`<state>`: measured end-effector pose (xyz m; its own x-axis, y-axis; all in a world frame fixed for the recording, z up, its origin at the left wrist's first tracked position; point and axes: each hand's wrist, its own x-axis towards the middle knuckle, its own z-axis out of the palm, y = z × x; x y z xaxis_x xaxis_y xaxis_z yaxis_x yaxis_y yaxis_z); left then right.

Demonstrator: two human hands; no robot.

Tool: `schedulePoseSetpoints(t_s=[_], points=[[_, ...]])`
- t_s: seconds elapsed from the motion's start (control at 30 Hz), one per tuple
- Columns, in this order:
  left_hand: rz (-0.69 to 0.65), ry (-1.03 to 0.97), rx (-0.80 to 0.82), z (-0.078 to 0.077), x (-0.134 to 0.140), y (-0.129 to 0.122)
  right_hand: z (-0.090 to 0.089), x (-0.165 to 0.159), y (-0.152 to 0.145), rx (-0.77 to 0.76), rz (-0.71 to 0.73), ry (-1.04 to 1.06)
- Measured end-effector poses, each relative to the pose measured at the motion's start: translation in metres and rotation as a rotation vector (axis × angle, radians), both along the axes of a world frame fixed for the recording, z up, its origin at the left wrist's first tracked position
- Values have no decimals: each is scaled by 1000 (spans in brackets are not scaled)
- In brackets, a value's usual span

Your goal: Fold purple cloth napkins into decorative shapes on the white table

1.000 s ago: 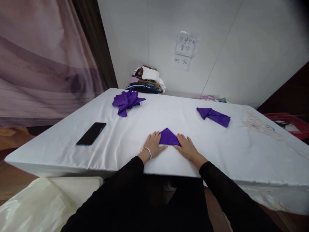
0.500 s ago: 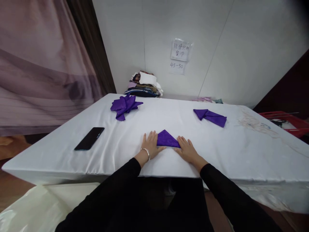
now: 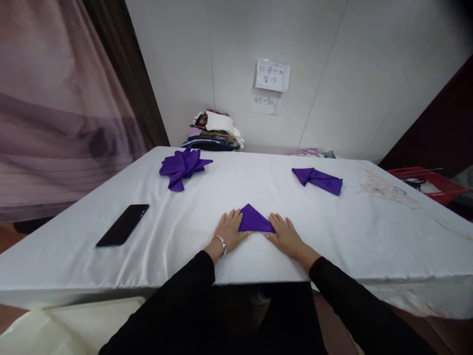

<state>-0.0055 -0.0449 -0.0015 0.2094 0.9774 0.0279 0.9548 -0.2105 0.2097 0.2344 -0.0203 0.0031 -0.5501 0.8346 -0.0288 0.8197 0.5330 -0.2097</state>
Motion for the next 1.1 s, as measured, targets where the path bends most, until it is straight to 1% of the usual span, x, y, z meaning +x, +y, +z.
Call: schedulePoseSetpoints(t_s=[0.13,0.27,0.37,0.47,0.57,0.63,0.73,0.83,0.87,0.93,1.03,1.1], points=[[65,-24,-8,5,-9,-5,18,-3,5,-91,-10,45],[72,-34,-12,4,-15,-2,38,-25,19,-89,22,123],[51,-10,25,-2,-20,3,44,-54,36,-47,2,153],[39,-7,65,-12,-25,8,42,-83,57,-84,-71,157],[25,-44,131,-24,-31,11,40,-103,77,-196,-113,220],[31,-112,205,-30,-35,14,39,-109,87,-296,-128,294],[60,-269,285,-32,-40,19,36,-107,92,-516,-200,483],[115,-421,260,-20,-42,22,34,-95,85,-721,-280,744],[139,-463,220,-14,-42,23,35,-91,81,-762,-289,816],[169,-548,83,1,-41,22,36,-80,72,-813,-281,911],[180,-716,-140,23,-35,18,40,-62,64,-836,-254,933],[193,-872,-221,32,-30,16,44,-48,62,-839,-237,889]])
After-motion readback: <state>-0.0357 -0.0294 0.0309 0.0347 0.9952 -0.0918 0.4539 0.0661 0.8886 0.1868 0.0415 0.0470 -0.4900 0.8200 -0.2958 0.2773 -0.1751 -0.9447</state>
